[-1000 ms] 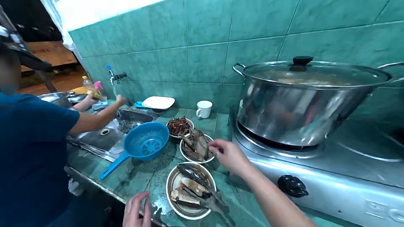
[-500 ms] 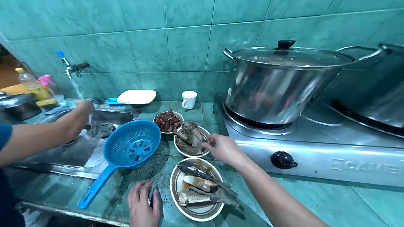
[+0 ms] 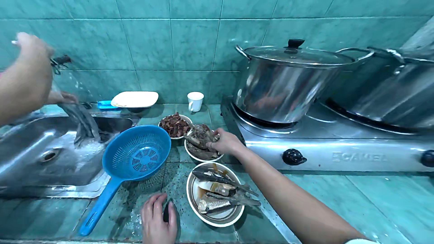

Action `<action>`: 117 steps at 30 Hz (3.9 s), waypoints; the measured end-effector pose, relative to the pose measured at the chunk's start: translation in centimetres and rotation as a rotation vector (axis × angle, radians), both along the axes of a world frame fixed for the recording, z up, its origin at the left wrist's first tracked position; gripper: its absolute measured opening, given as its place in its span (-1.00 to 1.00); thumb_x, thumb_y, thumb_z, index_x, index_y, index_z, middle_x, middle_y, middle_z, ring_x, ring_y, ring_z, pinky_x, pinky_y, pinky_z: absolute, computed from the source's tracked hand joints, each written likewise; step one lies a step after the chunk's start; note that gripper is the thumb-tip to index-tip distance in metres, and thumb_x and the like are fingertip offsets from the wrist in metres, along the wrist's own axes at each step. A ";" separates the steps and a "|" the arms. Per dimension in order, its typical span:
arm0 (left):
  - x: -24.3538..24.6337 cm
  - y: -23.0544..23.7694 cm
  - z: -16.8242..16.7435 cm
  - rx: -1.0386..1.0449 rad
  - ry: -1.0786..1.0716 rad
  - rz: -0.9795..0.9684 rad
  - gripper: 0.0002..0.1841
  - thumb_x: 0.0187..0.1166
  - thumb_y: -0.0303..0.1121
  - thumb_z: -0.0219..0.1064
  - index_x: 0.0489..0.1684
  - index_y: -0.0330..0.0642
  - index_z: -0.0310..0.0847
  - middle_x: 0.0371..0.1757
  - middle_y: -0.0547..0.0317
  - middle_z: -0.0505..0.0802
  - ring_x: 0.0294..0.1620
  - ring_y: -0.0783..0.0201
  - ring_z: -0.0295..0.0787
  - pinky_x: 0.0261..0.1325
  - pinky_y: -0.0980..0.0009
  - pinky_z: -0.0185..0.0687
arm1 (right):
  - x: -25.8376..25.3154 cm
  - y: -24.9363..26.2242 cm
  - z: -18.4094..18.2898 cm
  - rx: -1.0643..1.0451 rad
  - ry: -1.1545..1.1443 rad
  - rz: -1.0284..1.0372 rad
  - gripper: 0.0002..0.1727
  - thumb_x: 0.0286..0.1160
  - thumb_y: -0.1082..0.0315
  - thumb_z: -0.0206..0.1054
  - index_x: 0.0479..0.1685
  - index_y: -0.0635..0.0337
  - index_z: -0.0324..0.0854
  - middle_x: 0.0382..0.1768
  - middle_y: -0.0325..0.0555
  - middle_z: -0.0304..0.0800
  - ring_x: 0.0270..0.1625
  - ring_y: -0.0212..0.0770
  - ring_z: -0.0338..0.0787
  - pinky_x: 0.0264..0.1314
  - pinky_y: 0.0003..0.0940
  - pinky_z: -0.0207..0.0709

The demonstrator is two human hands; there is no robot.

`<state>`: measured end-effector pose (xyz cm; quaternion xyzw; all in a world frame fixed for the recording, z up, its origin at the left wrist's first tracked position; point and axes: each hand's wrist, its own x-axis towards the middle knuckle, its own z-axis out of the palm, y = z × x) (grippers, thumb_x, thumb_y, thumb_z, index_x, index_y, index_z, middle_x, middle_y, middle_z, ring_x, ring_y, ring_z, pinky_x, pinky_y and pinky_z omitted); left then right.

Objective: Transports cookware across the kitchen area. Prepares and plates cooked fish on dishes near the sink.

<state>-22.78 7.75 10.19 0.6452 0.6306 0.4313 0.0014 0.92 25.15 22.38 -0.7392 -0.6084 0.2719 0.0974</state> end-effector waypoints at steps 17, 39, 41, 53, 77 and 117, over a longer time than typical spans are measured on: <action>-0.1 0.2 -0.5 -0.001 0.012 0.003 -0.65 0.49 -0.30 0.28 -0.02 -0.44 0.78 0.09 -0.33 0.84 0.19 -0.37 0.76 0.33 -0.17 0.59 | 0.7 -0.1 -1.1 0.065 0.421 -0.166 -0.15 0.34 0.16 0.64 0.64 0.16 0.32 0.18 0.37 0.72 0.18 0.25 0.76 0.23 0.26 0.59; -0.1 0.2 0.1 -0.062 0.031 -0.025 -0.70 0.49 -0.35 0.31 -0.07 -0.45 0.80 0.09 -0.42 0.82 0.19 -0.45 0.73 0.33 -0.22 0.56 | -1.6 -1.5 4.4 0.164 0.003 0.556 -0.63 0.66 0.21 0.41 0.29 0.24 0.71 0.22 0.19 0.79 0.30 0.16 0.76 0.42 0.21 0.52; -0.2 0.1 0.2 -0.080 0.032 -0.022 -0.71 0.49 -0.36 0.30 -0.08 -0.44 0.80 0.11 -0.41 0.82 0.20 -0.43 0.73 0.34 -0.21 0.56 | -3.4 1.0 2.9 0.174 -0.106 0.474 -0.56 0.62 0.11 0.42 0.28 0.26 0.68 0.20 0.21 0.77 0.31 0.20 0.75 0.37 0.26 0.54; -0.1 0.4 -0.6 -0.008 0.031 0.018 -0.73 0.47 -0.34 0.27 -0.21 -0.36 0.84 0.00 -0.27 0.87 0.10 -0.29 0.80 0.25 -0.09 0.65 | -1.2 2.2 2.0 0.332 0.057 0.397 -0.72 0.65 0.21 0.36 0.02 0.27 0.77 -0.11 0.18 0.85 0.01 0.18 0.83 0.12 0.29 0.60; -0.2 0.1 0.5 -0.107 0.000 -0.047 -0.75 0.49 -0.42 0.30 -0.14 -0.46 0.81 0.08 -0.40 0.83 0.20 -0.43 0.73 0.33 -0.23 0.57 | -0.3 -5.2 4.6 -0.035 -0.031 0.539 -0.49 0.78 -0.06 0.21 0.08 0.25 0.80 -0.02 0.18 0.84 0.13 0.15 0.79 0.27 0.23 0.54; 0.0 0.2 -0.1 -0.034 0.007 0.001 -0.75 0.46 -0.38 0.28 -0.22 -0.37 0.84 0.00 -0.29 0.86 0.10 -0.33 0.79 0.22 -0.14 0.65 | 1.9 2.1 4.0 0.259 0.348 0.228 -0.75 0.79 0.37 0.22 0.11 0.39 0.69 -0.06 0.16 0.77 -0.03 -0.05 0.76 0.17 -0.01 0.61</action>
